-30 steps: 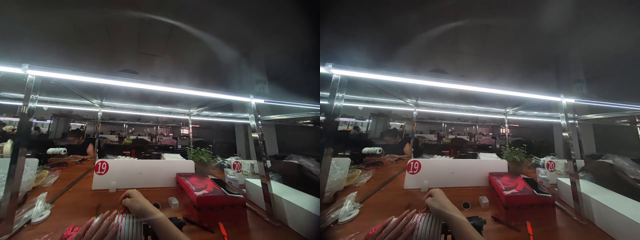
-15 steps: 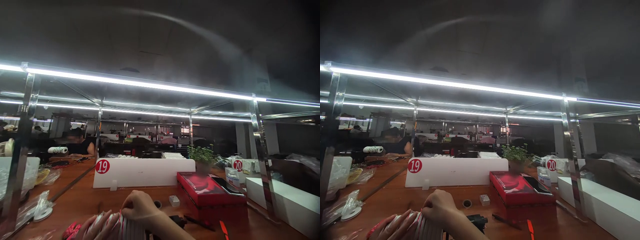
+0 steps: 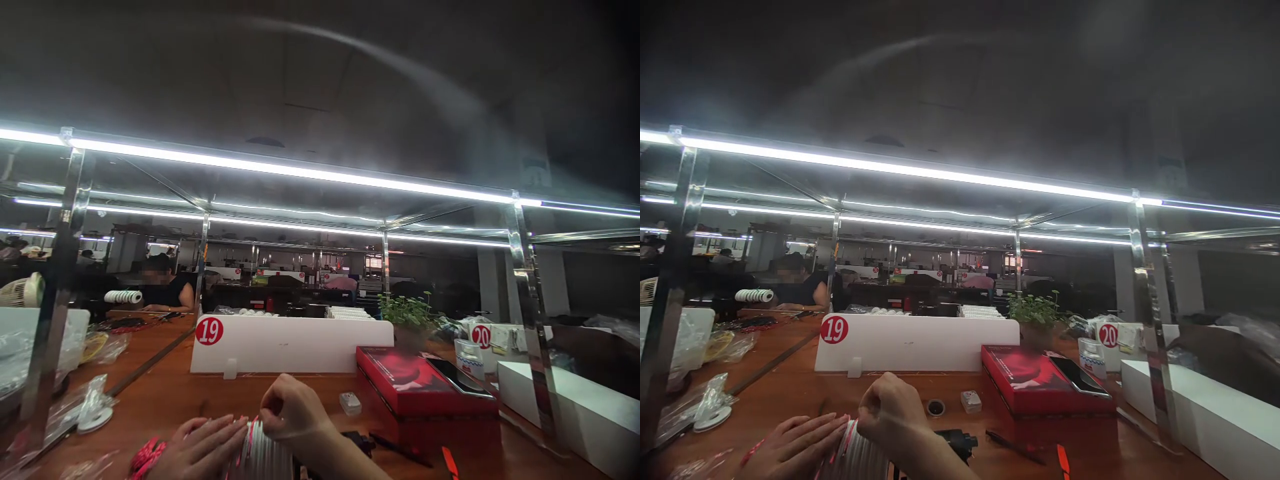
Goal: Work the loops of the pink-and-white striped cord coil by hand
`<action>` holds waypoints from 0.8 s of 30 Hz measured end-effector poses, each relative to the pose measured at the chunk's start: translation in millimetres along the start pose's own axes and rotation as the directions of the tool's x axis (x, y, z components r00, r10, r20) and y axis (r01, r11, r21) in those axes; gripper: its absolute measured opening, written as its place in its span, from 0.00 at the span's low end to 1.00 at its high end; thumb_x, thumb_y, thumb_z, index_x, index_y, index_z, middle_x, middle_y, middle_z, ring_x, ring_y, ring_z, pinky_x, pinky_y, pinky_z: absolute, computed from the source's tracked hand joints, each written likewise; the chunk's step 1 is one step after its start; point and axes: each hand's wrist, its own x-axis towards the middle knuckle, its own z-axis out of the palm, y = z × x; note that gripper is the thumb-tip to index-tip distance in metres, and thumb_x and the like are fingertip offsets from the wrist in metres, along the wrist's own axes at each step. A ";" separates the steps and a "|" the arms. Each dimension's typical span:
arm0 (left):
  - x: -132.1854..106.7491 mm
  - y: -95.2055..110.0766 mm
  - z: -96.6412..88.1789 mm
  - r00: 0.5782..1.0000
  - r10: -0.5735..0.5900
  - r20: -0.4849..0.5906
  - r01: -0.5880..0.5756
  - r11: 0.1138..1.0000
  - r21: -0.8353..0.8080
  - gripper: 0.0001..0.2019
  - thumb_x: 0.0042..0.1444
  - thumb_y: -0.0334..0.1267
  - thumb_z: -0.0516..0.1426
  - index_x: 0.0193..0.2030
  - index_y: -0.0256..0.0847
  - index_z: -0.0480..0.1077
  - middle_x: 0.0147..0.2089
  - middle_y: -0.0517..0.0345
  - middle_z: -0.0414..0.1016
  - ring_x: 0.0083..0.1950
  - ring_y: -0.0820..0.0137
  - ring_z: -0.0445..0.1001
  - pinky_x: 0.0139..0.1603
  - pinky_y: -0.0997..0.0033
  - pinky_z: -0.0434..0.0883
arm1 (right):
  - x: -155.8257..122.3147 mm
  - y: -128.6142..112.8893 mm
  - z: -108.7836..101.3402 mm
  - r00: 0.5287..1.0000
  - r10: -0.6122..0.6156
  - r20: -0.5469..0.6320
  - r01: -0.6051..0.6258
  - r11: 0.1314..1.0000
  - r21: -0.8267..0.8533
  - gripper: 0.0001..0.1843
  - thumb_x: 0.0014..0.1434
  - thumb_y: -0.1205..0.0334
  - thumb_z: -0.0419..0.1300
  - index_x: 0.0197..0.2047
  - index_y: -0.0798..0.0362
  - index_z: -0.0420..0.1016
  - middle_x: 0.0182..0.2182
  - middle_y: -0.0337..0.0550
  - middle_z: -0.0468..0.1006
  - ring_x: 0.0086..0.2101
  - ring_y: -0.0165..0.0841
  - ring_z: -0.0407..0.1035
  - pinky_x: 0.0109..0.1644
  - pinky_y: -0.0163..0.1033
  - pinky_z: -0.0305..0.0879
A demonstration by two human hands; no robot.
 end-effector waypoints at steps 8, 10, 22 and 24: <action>42.2 9.8 -35.3 0.932 -0.156 0.327 0.328 0.748 -0.577 0.33 0.36 0.30 0.61 0.54 0.55 0.66 0.54 0.64 0.72 0.49 0.62 0.73 0.48 0.72 0.69 | -9.1 0.3 22.8 0.990 -0.137 0.018 0.138 0.978 -0.158 0.06 0.44 0.70 0.59 0.29 0.54 0.75 0.29 0.42 0.76 0.30 0.34 0.70 0.31 0.33 0.57; 39.1 8.2 -34.6 0.923 -0.169 0.347 0.350 0.743 -0.570 0.36 0.33 0.26 0.60 0.54 0.54 0.66 0.55 0.64 0.71 0.51 0.63 0.72 0.51 0.72 0.67 | -6.0 -1.0 22.3 0.990 -0.128 0.066 0.137 0.978 -0.156 0.07 0.44 0.68 0.60 0.30 0.53 0.77 0.30 0.43 0.77 0.31 0.35 0.71 0.31 0.33 0.58; 43.2 14.6 -49.6 0.865 -0.259 0.430 0.465 0.738 -0.490 0.39 0.27 0.22 0.52 0.52 0.52 0.68 0.54 0.64 0.72 0.53 0.62 0.69 0.53 0.67 0.65 | -13.5 -2.2 28.7 0.998 -0.050 -0.040 0.053 0.995 0.086 0.07 0.46 0.67 0.60 0.29 0.50 0.78 0.27 0.38 0.77 0.27 0.30 0.69 0.29 0.29 0.59; 44.3 15.0 -51.5 0.852 -0.270 0.449 0.483 0.737 -0.473 0.41 0.25 0.22 0.51 0.52 0.52 0.68 0.55 0.64 0.72 0.54 0.62 0.69 0.52 0.69 0.65 | -13.8 -1.2 29.2 0.996 -0.063 -0.068 0.070 0.991 0.118 0.06 0.46 0.67 0.60 0.29 0.50 0.78 0.26 0.37 0.77 0.26 0.29 0.69 0.29 0.29 0.58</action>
